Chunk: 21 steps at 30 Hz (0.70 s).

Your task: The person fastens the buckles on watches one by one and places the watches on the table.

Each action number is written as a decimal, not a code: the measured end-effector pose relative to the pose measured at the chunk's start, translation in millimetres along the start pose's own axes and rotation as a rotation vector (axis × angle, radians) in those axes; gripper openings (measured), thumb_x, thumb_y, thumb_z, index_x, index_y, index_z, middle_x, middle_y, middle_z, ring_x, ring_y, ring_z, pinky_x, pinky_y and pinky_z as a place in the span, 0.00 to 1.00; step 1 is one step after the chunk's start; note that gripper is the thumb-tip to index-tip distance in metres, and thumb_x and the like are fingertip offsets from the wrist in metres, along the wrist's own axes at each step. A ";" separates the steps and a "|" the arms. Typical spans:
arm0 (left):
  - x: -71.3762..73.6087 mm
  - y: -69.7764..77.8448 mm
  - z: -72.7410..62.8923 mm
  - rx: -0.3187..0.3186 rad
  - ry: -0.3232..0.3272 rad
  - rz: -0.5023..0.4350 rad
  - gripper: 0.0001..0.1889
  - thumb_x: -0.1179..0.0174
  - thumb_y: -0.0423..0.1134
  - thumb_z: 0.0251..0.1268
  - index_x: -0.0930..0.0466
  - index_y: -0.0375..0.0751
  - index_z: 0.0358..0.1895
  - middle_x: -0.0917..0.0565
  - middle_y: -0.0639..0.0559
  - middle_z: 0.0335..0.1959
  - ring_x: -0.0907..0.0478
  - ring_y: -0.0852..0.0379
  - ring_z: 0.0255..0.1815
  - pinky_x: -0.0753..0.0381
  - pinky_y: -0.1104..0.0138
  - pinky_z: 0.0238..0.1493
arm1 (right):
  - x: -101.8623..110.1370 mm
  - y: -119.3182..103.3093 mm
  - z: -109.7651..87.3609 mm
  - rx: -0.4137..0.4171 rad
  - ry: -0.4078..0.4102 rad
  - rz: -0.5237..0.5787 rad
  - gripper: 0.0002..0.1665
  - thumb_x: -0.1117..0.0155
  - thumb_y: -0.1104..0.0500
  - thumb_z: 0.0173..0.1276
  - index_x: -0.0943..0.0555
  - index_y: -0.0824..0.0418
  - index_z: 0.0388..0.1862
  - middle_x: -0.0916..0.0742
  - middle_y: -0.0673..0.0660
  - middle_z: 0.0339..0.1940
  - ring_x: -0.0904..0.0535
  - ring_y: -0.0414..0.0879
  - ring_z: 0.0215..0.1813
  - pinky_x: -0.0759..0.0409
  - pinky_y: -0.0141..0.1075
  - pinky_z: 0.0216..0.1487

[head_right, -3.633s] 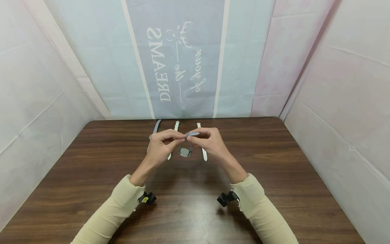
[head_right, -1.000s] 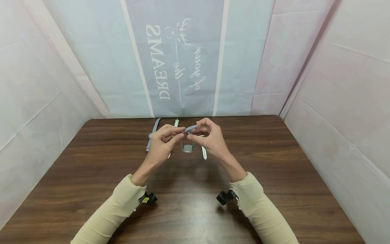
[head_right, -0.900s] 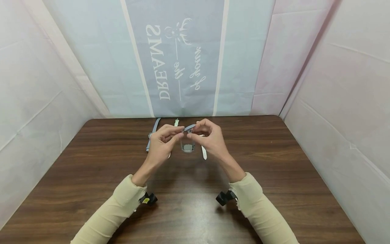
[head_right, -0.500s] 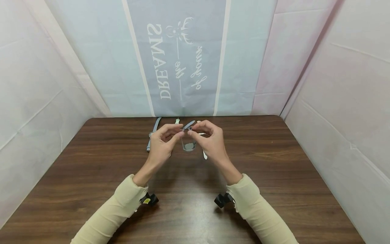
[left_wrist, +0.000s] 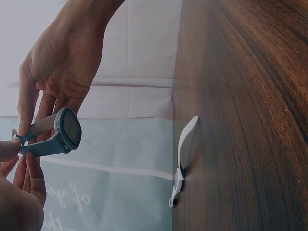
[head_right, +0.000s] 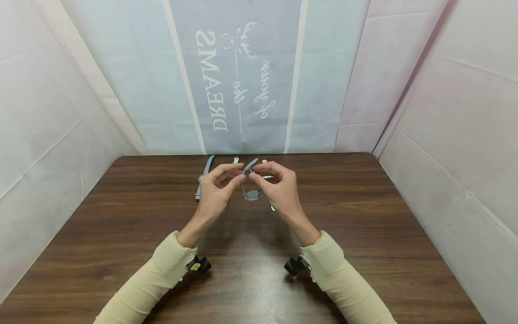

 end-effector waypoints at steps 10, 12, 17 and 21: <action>-0.3 -1.6 1.1 0.008 -0.013 -0.012 0.15 0.31 0.32 0.68 0.15 0.32 0.55 0.14 0.41 0.42 0.13 0.63 0.40 0.12 0.70 0.44 | -1.7 0.4 -0.2 0.015 -0.015 -0.022 0.10 0.26 0.66 0.66 0.10 0.64 0.46 0.07 0.53 0.42 0.11 0.38 0.42 0.12 0.32 0.45; -0.1 -1.3 0.9 0.007 -0.013 -0.008 0.14 0.31 0.32 0.68 0.15 0.34 0.55 0.14 0.42 0.42 0.13 0.62 0.41 0.13 0.70 0.44 | -2.0 0.3 -0.4 0.024 -0.014 -0.022 0.10 0.26 0.67 0.66 0.10 0.64 0.46 0.07 0.54 0.43 0.11 0.37 0.41 0.12 0.32 0.45; 0.2 -1.6 0.9 -0.002 -0.014 0.005 0.14 0.31 0.33 0.69 0.14 0.37 0.55 0.14 0.43 0.43 0.12 0.60 0.41 0.13 0.70 0.44 | -2.8 0.4 -0.6 0.037 -0.009 -0.033 0.10 0.26 0.67 0.66 0.10 0.64 0.46 0.07 0.61 0.44 0.11 0.36 0.41 0.12 0.31 0.44; -0.1 -2.3 0.7 -0.005 -0.015 0.003 0.14 0.32 0.32 0.68 0.15 0.35 0.55 0.14 0.43 0.43 0.13 0.61 0.41 0.13 0.69 0.44 | -3.9 1.0 -0.9 0.032 -0.018 -0.056 0.10 0.26 0.67 0.66 0.10 0.64 0.46 0.08 0.64 0.44 0.12 0.35 0.39 0.12 0.31 0.42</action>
Point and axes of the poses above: each hand's wrist, its own z-axis towards the middle knuckle, its own x-axis out of the back of the hand, y = z × x, the point moved 2 cm from there along z, towards the middle knuckle
